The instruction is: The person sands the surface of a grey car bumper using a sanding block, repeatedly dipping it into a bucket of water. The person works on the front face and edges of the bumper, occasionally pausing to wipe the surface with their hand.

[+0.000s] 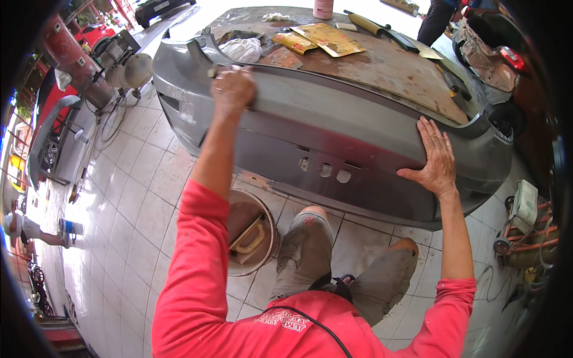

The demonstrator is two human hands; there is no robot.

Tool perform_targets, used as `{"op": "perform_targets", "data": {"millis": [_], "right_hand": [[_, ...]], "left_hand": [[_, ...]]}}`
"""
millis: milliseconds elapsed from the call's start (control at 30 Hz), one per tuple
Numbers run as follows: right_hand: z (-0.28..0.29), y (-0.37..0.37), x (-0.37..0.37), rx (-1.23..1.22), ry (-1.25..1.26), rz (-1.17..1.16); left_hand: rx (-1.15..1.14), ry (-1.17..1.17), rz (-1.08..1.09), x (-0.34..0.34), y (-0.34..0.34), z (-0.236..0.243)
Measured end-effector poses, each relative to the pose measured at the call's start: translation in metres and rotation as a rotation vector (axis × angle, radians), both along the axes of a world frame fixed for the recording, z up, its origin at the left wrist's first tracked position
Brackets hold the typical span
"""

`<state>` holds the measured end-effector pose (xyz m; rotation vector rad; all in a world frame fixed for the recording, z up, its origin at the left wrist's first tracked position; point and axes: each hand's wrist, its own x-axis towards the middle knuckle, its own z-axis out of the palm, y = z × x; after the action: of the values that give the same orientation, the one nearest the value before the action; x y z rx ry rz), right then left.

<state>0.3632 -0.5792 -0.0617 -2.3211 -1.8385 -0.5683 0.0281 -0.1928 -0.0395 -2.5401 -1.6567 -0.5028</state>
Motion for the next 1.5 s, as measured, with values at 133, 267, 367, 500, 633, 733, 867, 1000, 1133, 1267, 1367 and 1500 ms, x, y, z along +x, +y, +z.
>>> {"op": "perform_targets", "data": {"millis": [133, 267, 367, 500, 633, 733, 867, 1000, 1133, 1267, 1367, 1500], "right_hand": [[-0.006, 0.009, -0.006, 0.031, 0.0, 0.0], [-0.006, 0.011, -0.004, 0.053, -0.009, 0.041], [-0.011, 0.004, 0.003, 0.102, -0.03, 0.053], [-0.01, 0.007, -0.002, 0.132, -0.036, 0.051], [-0.01, 0.016, -0.009, 0.135, -0.018, 0.07], [-0.009, 0.01, -0.003, 0.113, -0.014, 0.043], [-0.01, 0.01, 0.001, 0.097, 0.014, 0.072], [-0.006, 0.006, 0.001, 0.114, -0.01, 0.073], [-0.009, 0.014, -0.003, 0.112, -0.01, 0.108], [-0.008, 0.004, 0.003, 0.095, -0.021, 0.061], [-0.006, 0.008, -0.002, 0.09, -0.018, 0.071], [-0.006, 0.013, -0.003, 0.057, -0.032, 0.082]], "left_hand": [[0.292, -0.077, -0.368, 0.099, -0.144, -0.047], [0.369, -0.377, -0.693, 0.14, -0.206, -0.052], [0.203, -0.342, -0.687, 0.071, -0.151, -0.054], [0.109, -0.334, -0.208, -0.071, 0.006, -0.039], [0.494, -0.022, -0.121, -0.036, -0.005, -0.07], [0.503, -0.223, -0.401, 0.086, -0.17, -0.056], [0.338, -0.432, -0.643, 0.108, -0.217, -0.048], [0.56, -0.465, -0.518, 0.018, -0.074, -0.06], [-0.019, -0.416, 0.087, -0.096, 0.027, -0.012], [-0.523, -1.078, -0.121, -0.175, -0.031, -0.055], [-0.997, -0.747, -0.206, -0.258, -0.067, -0.203], [-0.749, 0.059, 0.146, -0.292, -0.107, -0.441]]}}
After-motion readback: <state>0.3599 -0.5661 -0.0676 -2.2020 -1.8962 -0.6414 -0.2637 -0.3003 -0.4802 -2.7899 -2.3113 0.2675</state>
